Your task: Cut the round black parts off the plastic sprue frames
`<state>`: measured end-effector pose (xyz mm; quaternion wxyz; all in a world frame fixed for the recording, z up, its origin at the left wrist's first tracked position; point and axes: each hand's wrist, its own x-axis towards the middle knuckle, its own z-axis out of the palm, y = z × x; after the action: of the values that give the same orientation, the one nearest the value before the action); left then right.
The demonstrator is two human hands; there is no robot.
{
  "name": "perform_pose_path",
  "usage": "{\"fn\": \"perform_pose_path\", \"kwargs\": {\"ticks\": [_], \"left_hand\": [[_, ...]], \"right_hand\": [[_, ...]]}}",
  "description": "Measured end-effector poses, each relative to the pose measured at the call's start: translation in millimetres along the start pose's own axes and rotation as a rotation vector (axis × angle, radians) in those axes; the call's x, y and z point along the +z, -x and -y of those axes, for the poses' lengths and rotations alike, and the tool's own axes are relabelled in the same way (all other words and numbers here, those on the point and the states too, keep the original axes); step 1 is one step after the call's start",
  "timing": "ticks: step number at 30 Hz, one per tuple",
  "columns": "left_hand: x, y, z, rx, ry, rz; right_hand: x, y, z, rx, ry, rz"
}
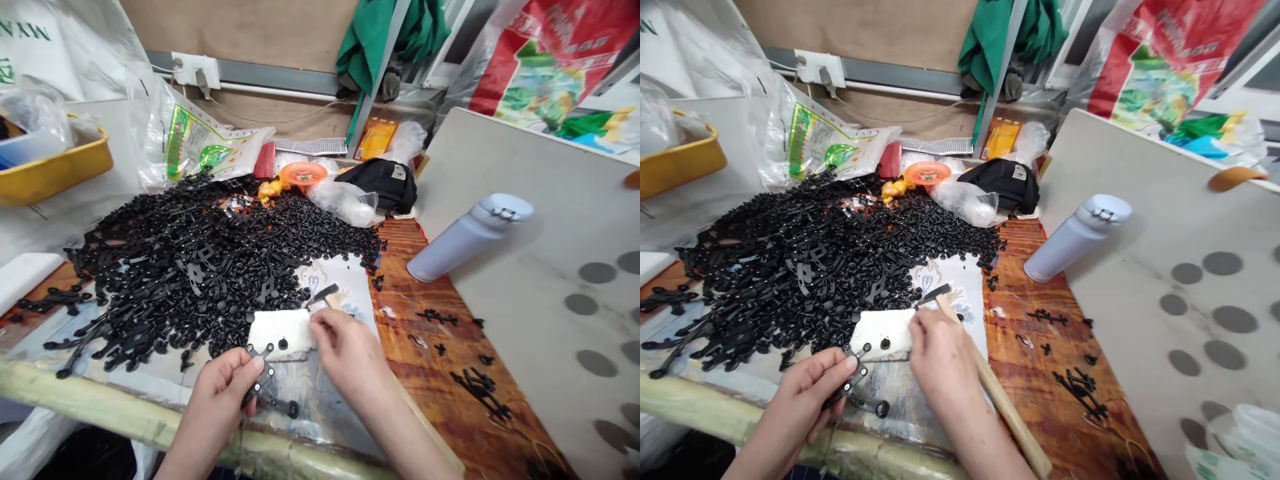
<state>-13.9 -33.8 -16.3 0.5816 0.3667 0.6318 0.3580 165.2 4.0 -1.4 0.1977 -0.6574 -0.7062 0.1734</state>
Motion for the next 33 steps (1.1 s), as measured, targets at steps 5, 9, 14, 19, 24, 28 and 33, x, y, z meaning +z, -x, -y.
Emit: {"fn": "perform_pose_path", "kwargs": {"ticks": [5, 9, 14, 19, 24, 28, 33], "left_hand": [[7.9, -3.4, -9.7, -0.041, 0.021, 0.003], [15.6, -6.5, -18.8, -0.087, 0.027, 0.010], [20.2, -9.5, -24.8, -0.096, -0.010, 0.003], [20.7, -11.5, -22.8, -0.113, -0.055, 0.014], [19.2, -11.9, -20.8, -0.118, -0.084, 0.028], [17.9, -13.0, -19.1, -0.132, -0.094, 0.014], [16.2, -15.2, -14.6, -0.078, -0.088, 0.020]], "right_hand": [[-5.6, 15.0, -41.6, 0.213, 0.350, 0.003], [5.3, 18.8, -52.8, 0.226, 0.362, 0.006], [9.2, 18.8, -54.1, 0.216, 0.350, -0.035], [8.4, 19.8, -58.6, 0.201, 0.335, -0.046], [8.9, 20.6, -59.1, 0.189, 0.327, -0.062], [9.2, 19.9, -60.0, 0.190, 0.310, -0.062], [4.4, 23.3, -62.5, 0.158, 0.137, -0.156]]}}
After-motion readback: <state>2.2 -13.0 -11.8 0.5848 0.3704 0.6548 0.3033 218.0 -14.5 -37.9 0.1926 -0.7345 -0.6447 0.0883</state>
